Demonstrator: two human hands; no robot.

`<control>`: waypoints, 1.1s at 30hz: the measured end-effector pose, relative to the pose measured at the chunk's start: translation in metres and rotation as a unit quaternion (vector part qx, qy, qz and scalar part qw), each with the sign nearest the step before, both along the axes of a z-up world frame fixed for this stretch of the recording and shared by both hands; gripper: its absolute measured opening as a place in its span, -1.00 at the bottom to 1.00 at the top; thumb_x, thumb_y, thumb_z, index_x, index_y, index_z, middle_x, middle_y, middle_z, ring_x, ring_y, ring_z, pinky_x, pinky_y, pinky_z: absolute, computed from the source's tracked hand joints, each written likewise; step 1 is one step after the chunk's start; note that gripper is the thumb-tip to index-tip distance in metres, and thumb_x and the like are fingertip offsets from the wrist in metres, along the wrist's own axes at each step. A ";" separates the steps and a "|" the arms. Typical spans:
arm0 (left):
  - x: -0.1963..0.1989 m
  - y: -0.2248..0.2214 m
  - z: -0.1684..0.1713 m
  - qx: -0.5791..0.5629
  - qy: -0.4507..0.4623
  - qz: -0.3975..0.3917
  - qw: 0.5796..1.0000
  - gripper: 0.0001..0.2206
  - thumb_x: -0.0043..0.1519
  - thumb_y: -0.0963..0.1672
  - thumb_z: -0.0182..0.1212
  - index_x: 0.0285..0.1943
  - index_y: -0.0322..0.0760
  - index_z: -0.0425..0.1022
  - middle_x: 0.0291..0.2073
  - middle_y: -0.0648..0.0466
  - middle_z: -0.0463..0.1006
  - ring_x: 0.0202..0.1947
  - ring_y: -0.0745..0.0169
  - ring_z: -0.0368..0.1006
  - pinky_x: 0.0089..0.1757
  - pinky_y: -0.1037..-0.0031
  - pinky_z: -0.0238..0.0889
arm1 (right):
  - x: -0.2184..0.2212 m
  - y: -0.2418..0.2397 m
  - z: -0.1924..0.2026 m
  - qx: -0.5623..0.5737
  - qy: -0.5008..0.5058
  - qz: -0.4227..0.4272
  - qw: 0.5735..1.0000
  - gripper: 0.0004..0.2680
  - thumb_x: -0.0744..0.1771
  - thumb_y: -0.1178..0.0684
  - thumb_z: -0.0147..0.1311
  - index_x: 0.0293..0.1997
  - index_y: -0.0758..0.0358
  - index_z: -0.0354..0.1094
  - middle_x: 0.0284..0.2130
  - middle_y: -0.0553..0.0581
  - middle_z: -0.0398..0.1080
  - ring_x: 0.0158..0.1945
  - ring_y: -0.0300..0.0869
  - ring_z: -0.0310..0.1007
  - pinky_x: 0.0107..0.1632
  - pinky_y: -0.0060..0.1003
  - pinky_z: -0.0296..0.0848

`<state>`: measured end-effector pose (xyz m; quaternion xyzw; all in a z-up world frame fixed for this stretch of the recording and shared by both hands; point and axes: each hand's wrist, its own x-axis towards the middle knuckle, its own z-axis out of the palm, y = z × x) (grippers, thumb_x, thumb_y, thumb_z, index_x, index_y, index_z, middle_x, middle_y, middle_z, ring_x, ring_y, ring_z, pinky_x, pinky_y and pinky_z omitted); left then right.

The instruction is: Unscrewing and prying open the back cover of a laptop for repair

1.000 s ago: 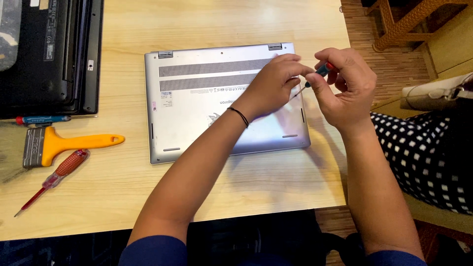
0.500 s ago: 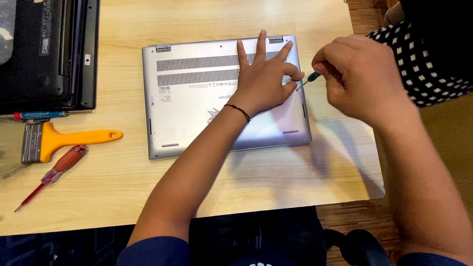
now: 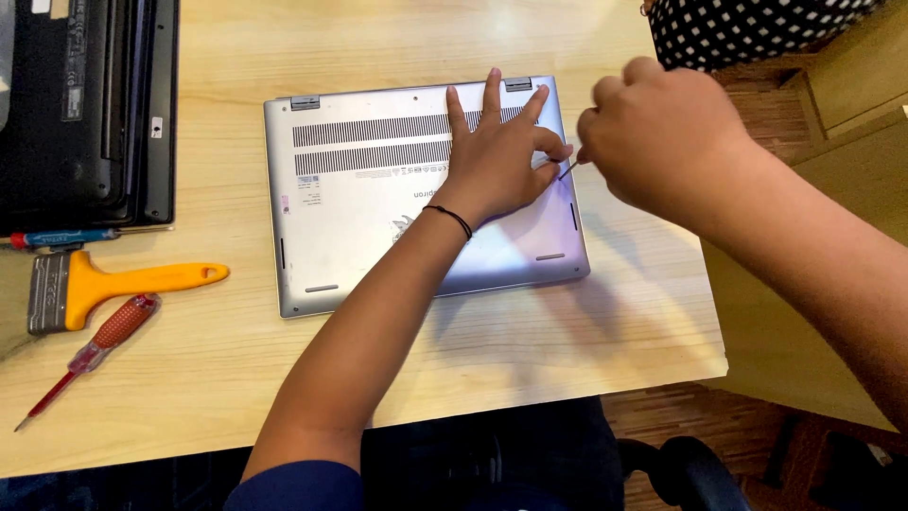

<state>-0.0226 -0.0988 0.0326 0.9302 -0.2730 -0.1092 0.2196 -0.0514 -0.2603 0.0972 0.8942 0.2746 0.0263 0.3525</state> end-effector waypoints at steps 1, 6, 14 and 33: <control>0.000 -0.001 0.000 0.000 0.000 -0.003 1.000 -0.81 0.17 0.04 0.02 -0.15 0.36 0.55 0.39 0.18 -0.02 0.39 -0.33 -0.48 0.13 -0.45 -0.70 | -0.002 -0.001 -0.001 0.000 0.000 -0.003 1.000 -0.89 0.25 -0.11 -0.02 -0.32 -0.08 0.42 -0.34 -0.06 0.42 -0.23 -0.11 0.42 -0.50 -0.30 0.43; -0.002 0.004 0.002 -0.021 0.018 0.000 1.000 -0.84 0.18 0.04 0.04 -0.17 0.34 0.55 0.40 0.17 -0.02 0.40 -0.32 -0.49 0.14 -0.41 -0.78 | -0.005 -0.012 0.014 0.021 -0.123 0.081 0.989 -0.92 0.23 -0.14 0.05 -0.35 -0.15 0.31 -0.34 -0.18 0.32 -0.23 -0.19 0.32 -0.35 -0.38 0.32; -0.001 0.003 0.000 -0.026 0.021 -0.001 0.999 -0.83 0.20 0.05 0.01 -0.17 0.32 0.54 0.40 0.18 -0.02 0.41 -0.30 -0.48 0.15 -0.39 -0.77 | -0.016 -0.038 -0.014 0.090 -0.117 -0.005 0.989 -0.90 0.25 -0.17 0.09 -0.32 -0.14 0.34 -0.29 -0.18 0.32 -0.16 -0.20 0.33 -0.49 -0.34 0.32; 0.000 0.004 -0.004 -0.035 0.012 0.001 0.999 -0.85 0.18 0.04 0.04 -0.19 0.32 0.54 0.38 0.18 0.02 0.41 -0.30 -0.45 0.14 -0.40 -0.78 | -0.021 -0.033 -0.018 0.143 -0.095 -0.033 0.985 -0.89 0.28 -0.16 0.13 -0.33 -0.09 0.36 -0.29 -0.12 0.31 -0.15 -0.14 0.34 -0.53 -0.24 0.32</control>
